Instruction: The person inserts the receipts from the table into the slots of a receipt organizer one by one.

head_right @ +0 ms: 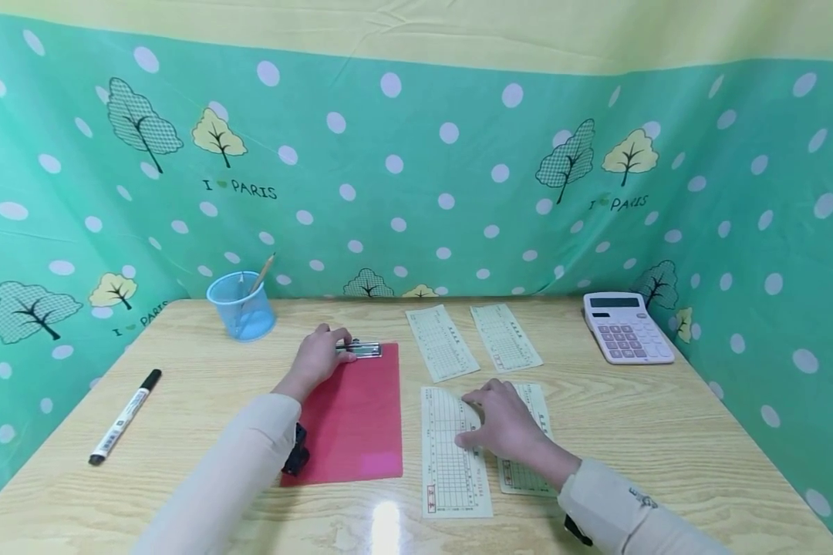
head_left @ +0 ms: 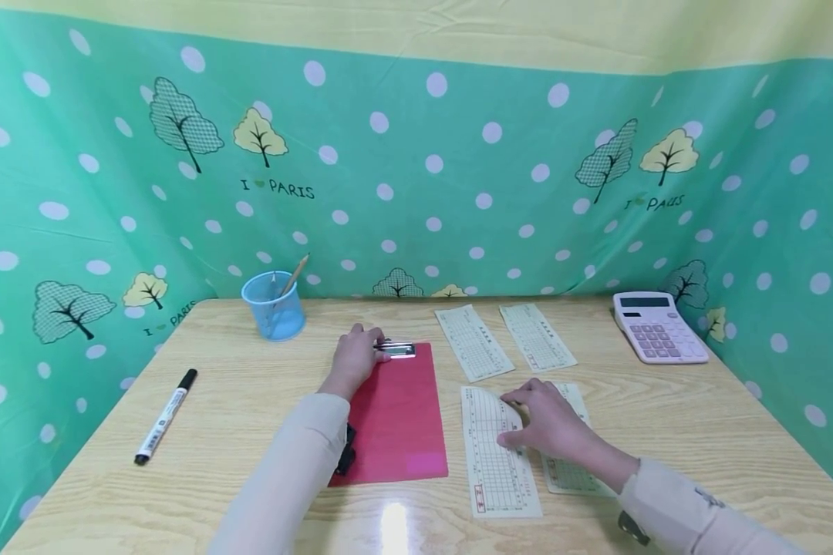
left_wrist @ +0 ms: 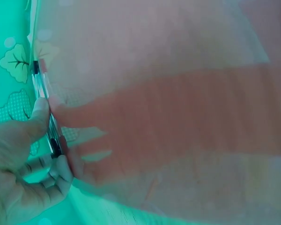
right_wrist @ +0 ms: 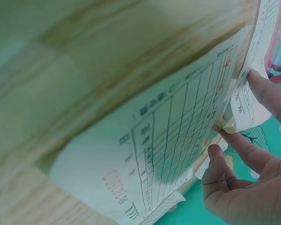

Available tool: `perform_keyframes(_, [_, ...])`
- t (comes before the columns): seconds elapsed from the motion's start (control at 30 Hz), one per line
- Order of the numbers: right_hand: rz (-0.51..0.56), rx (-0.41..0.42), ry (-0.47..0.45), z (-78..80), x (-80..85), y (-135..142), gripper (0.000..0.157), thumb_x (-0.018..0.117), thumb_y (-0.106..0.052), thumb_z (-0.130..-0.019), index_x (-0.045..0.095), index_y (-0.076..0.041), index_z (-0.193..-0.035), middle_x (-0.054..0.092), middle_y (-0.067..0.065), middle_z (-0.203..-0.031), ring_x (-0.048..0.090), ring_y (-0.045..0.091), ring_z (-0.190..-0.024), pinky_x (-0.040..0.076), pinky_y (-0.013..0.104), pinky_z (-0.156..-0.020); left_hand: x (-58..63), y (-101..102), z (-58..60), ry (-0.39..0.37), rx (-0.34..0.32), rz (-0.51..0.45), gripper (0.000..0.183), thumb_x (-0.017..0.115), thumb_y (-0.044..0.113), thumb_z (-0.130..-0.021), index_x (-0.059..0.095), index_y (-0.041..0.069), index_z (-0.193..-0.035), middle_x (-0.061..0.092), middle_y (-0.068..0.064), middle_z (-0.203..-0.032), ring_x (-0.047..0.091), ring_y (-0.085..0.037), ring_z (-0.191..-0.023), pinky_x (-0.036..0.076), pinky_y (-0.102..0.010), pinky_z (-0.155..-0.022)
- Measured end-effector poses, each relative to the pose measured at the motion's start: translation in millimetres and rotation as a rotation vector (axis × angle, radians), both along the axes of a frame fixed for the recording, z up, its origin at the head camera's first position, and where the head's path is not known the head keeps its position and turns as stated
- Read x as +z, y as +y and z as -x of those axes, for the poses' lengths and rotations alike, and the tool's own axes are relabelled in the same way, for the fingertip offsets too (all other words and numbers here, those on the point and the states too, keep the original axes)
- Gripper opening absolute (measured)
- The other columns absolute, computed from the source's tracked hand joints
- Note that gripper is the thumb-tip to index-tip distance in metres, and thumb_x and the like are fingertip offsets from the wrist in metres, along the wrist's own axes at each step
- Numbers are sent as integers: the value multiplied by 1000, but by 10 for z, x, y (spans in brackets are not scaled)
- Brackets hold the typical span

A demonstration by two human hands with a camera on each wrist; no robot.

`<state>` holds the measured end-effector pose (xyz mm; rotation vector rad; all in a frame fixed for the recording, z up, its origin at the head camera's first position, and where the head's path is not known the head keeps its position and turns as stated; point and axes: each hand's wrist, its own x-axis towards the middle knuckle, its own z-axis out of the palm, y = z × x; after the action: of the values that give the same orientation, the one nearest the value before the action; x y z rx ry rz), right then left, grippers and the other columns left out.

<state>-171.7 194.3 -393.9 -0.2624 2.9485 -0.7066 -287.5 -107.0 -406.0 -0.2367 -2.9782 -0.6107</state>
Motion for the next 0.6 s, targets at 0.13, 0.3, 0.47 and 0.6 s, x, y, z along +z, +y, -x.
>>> perform_keyframes(0.13, [1, 1, 0, 2, 5, -2, 69, 93, -32, -71, 68, -6, -129, 58, 5, -112, 53, 25, -103, 47, 42, -83, 11, -12, -4, 21, -40, 26, 24, 78, 19, -89, 71, 5, -108, 57, -16, -97, 60, -37, -84, 52, -48, -83])
perform_keyframes(0.3, [-4, 5, -2, 7, 12, -4, 69, 93, -31, -70, 68, -6, -129, 58, 6, -112, 53, 25, -103, 48, 43, -84, 27, -15, -13, 33, -73, 50, 22, 76, 20, -91, 72, 6, -107, 58, -13, -95, 63, -36, -84, 54, -46, -82])
perform_keyframes(0.47, [-11, 10, 1, 7, 22, -9, 68, 93, -31, -70, 68, -7, -129, 58, 5, -111, 53, 24, -100, 47, 41, -81, 40, -20, -20, 22, -92, 62, 18, 73, 21, -94, 71, 7, -105, 58, -12, -93, 61, -33, -80, 54, -44, -78])
perform_keyframes(0.6, [-5, 7, -1, 8, 29, -13, 69, 94, -30, -69, 68, -6, -128, 57, 3, -105, 51, 21, -93, 45, 37, -76, 46, -13, -26, 9, -97, 67, 15, 71, 21, -95, 68, 7, -100, 56, -11, -90, 58, -30, -77, 52, -42, -74])
